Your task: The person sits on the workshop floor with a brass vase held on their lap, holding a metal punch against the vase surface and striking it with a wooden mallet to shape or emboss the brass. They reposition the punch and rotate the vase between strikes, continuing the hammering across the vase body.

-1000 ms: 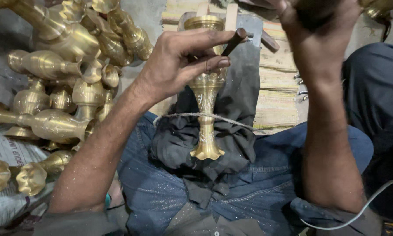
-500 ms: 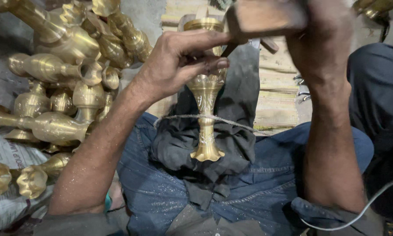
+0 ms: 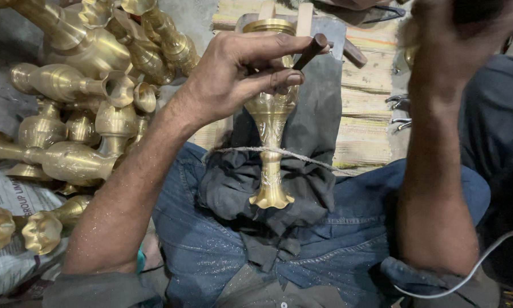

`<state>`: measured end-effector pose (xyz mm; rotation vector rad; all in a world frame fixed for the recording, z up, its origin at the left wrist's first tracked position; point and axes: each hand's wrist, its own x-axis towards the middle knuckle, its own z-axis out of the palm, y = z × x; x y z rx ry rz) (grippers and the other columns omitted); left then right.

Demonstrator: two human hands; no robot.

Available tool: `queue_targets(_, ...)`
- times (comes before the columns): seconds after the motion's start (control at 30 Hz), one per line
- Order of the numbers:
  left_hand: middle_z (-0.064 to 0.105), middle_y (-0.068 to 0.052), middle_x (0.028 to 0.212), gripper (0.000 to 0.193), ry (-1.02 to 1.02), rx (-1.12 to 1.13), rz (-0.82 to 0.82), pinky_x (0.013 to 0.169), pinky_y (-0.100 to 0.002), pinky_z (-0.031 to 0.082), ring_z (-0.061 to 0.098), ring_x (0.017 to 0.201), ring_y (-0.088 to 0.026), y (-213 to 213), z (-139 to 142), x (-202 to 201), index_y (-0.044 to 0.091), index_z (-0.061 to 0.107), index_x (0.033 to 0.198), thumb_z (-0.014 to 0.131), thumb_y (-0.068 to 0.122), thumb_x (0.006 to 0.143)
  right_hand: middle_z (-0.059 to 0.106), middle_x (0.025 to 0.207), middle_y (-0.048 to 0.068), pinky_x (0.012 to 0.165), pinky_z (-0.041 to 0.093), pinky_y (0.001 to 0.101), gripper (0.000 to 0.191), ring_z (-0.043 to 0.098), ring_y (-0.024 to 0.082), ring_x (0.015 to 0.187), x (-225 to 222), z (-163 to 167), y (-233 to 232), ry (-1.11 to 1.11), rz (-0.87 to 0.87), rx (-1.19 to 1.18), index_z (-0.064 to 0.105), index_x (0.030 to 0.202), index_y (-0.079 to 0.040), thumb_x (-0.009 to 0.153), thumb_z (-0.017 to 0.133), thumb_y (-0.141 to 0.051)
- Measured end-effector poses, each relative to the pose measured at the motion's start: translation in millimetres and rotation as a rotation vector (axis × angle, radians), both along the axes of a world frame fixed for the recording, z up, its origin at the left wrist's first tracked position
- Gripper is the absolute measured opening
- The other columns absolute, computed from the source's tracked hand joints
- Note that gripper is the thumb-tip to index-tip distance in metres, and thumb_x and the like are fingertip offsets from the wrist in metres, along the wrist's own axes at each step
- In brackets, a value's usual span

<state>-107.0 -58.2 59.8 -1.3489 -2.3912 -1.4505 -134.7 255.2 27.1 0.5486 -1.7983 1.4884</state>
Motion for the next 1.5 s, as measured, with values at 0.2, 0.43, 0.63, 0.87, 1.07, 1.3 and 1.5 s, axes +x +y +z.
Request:
queue_targets(0.2, 0.076, -0.006, 0.117, 0.036, 0.063, 0.008, 0.008, 0.093, -0.03, 0.062, 0.077, 0.106, -0.014, 2, 2, 0, 0.012, 0.06, 0.142, 0.074, 0.009, 0.109, 0.07, 0.11, 0.016, 0.086, 0.06, 0.0462, 0.033, 0.072, 0.035, 0.105, 14, 4, 13, 0.153, -0.198, 0.971, 0.05, 0.128, -0.01, 0.106, 0.074, -0.006)
queue_targets(0.43, 0.078, -0.003, 0.095, 0.04, -0.007, -0.096, 0.052, 0.083, -0.029, 0.063, 0.078, 0.09, -0.012, 0, 3, -1, 0.014, 0.064, 0.143, 0.075, 0.012, 0.105, 0.073, 0.097, 0.007, 0.076, 0.062, 0.0403, 0.028, 0.076, 0.023, 0.089, 5, 2, -2, -0.096, 0.167, -0.279, 0.055, 0.122, -0.011, 0.108, 0.079, -0.013)
queue_targets(0.63, 0.079, -0.004, 0.111, 0.038, 0.054, 0.0, 0.0, 0.098, -0.029, 0.063, 0.079, 0.11, -0.009, -2, 4, -2, 0.012, 0.06, 0.145, 0.07, 0.006, 0.108, 0.072, 0.1, 0.008, 0.08, 0.062, 0.0385, 0.026, 0.074, 0.024, 0.089, 16, 8, 7, 0.21, -0.279, 0.908, 0.055, 0.121, -0.01, 0.107, 0.077, -0.009)
queue_targets(0.87, 0.068, -0.002, 0.08, 0.043, -0.04, -0.097, 0.077, 0.071, -0.028, 0.057, 0.064, 0.076, -0.008, 0, 10, 0, 0.015, 0.065, 0.145, 0.078, 0.012, 0.104, 0.071, 0.103, 0.009, 0.084, 0.061, 0.0364, 0.024, 0.072, 0.026, 0.089, 10, -2, -5, -0.201, 0.341, -0.324, 0.054, 0.121, -0.008, 0.106, 0.073, -0.003)
queue_targets(1.07, 0.073, 0.001, 0.098, 0.039, 0.005, -0.029, -0.003, 0.086, -0.026, 0.065, 0.073, 0.094, -0.006, -2, 7, -2, 0.013, 0.062, 0.147, 0.074, 0.009, 0.11, 0.062, 0.091, 0.013, 0.071, 0.05, 0.0404, 0.02, 0.061, 0.028, 0.08, 12, 12, -7, 0.112, -0.145, 0.57, 0.059, 0.111, -0.004, 0.105, 0.077, 0.0)
queue_targets(1.3, 0.076, 0.0, 0.102, 0.038, -0.029, -0.009, -0.006, 0.091, -0.028, 0.063, 0.075, 0.101, -0.008, -5, 3, -5, 0.01, 0.061, 0.145, 0.073, 0.008, 0.11, 0.067, 0.095, 0.012, 0.076, 0.054, 0.0399, 0.025, 0.066, 0.026, 0.087, 12, 5, -9, 0.016, -0.044, 0.584, 0.062, 0.11, -0.001, 0.104, 0.083, -0.013)
queue_targets(1.5, 0.077, -0.001, 0.098, 0.041, -0.125, -0.03, -0.001, 0.082, -0.027, 0.064, 0.074, 0.092, -0.008, -5, 8, -6, 0.014, 0.063, 0.145, 0.075, 0.01, 0.106, 0.069, 0.107, 0.001, 0.091, 0.06, 0.0387, 0.041, 0.069, 0.01, 0.104, 13, -1, -10, -0.23, 0.111, 0.02, 0.051, 0.121, -0.002, 0.103, 0.082, -0.021)
